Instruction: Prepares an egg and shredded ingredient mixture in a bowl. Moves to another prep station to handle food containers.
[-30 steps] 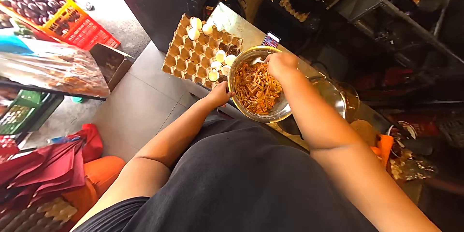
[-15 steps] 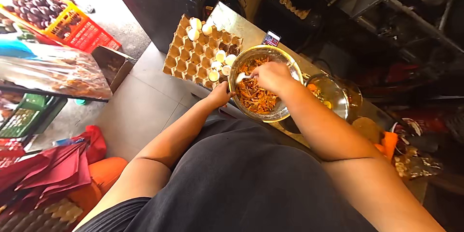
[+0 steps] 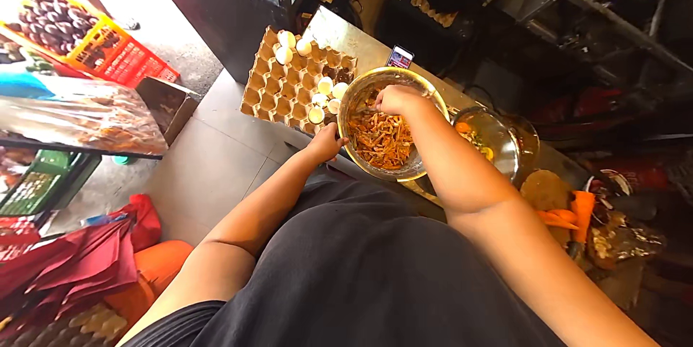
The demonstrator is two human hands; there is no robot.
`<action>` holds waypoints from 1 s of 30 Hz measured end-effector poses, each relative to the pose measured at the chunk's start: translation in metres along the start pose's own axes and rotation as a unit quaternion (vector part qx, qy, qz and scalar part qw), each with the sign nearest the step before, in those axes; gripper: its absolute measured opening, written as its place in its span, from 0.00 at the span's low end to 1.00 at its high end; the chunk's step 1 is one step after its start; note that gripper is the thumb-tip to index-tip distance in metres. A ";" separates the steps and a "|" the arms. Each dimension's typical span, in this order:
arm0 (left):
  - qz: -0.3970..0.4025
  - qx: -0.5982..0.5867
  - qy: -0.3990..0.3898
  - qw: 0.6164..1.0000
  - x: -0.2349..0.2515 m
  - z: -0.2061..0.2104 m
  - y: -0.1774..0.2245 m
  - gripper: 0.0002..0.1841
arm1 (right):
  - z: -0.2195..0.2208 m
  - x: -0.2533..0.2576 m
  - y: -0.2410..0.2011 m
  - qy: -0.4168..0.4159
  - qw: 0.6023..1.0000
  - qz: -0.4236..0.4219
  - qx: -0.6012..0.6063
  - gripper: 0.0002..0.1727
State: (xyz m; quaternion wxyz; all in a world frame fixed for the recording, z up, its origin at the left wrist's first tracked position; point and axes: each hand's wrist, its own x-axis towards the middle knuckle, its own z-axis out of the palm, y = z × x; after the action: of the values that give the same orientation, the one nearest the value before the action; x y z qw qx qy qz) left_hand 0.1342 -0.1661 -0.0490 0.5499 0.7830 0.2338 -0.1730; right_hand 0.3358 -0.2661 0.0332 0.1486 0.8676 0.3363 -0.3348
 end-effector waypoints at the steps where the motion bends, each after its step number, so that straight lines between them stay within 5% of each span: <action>1: 0.001 -0.002 0.002 1.000 0.000 0.000 -0.001 0.21 | 0.003 -0.002 -0.005 -0.034 0.999 -0.026 -0.022 0.17; 4: 0.016 0.000 0.012 1.000 -0.002 0.002 -0.005 0.19 | 0.012 -0.028 -0.022 -0.102 0.982 -0.068 -0.143 0.16; 8: 0.027 0.007 0.017 0.999 -0.001 0.000 -0.003 0.19 | 0.007 -0.078 -0.027 -0.089 0.967 -0.042 -0.236 0.12; 16: 0.015 -0.005 0.001 1.000 -0.004 0.001 -0.001 0.19 | -0.023 -0.121 0.085 0.064 0.985 0.000 -0.158 0.12; 23: -0.004 -0.002 -0.005 1.000 -0.005 0.002 0.004 0.20 | -0.003 -0.074 0.017 0.099 0.992 -0.004 -0.079 0.18; 30: -0.006 -0.016 0.013 1.000 -0.006 0.005 0.001 0.19 | -0.005 -0.028 -0.038 -0.033 0.987 -0.012 -0.158 0.14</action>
State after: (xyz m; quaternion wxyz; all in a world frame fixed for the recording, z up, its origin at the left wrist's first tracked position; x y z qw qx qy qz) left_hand 0.1297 -0.1724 -0.0466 0.5583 0.7749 0.2480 -0.1622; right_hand 0.2968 -0.2496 0.0548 0.2911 0.8172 0.3905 -0.3080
